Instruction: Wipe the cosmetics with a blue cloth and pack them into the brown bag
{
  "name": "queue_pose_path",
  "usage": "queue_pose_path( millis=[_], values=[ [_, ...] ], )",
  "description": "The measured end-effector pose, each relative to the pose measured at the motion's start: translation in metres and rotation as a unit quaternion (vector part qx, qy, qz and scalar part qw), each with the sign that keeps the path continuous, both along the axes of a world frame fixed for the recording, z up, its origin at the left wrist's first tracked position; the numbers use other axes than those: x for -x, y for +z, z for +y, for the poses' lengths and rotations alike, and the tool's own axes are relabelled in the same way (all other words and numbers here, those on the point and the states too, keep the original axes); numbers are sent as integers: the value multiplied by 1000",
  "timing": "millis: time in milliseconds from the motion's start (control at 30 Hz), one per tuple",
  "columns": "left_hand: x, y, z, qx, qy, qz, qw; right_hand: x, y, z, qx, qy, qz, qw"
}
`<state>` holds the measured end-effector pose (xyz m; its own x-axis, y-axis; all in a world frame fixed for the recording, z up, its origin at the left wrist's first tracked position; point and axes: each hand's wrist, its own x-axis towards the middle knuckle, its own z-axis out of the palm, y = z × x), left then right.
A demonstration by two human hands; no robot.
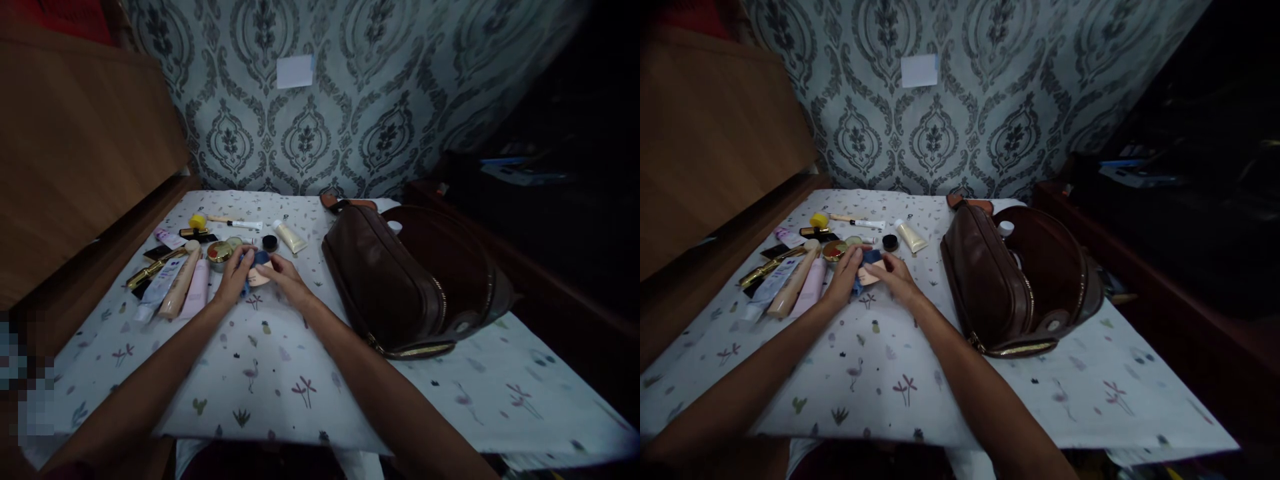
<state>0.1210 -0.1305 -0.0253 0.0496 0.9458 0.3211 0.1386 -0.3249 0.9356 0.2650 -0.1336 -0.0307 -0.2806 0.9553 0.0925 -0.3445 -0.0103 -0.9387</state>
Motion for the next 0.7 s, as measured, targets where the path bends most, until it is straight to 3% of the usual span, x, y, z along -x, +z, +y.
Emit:
queue_pose_path(
  millis=[133,300,500,700],
  values=[
    [-3,-4,0,38,-32,-61,997,4,0,-1,40,-5,113,993],
    [-4,-2,0,55,-68,-62,994,3,-4,2,64,-24,153,986],
    [5,6,5,26,-69,75,994,-4,-7,7,74,-9,99,992],
    [10,3,3,-109,-45,280,953,-9,-5,10,-27,-54,-79,995]
  ],
)
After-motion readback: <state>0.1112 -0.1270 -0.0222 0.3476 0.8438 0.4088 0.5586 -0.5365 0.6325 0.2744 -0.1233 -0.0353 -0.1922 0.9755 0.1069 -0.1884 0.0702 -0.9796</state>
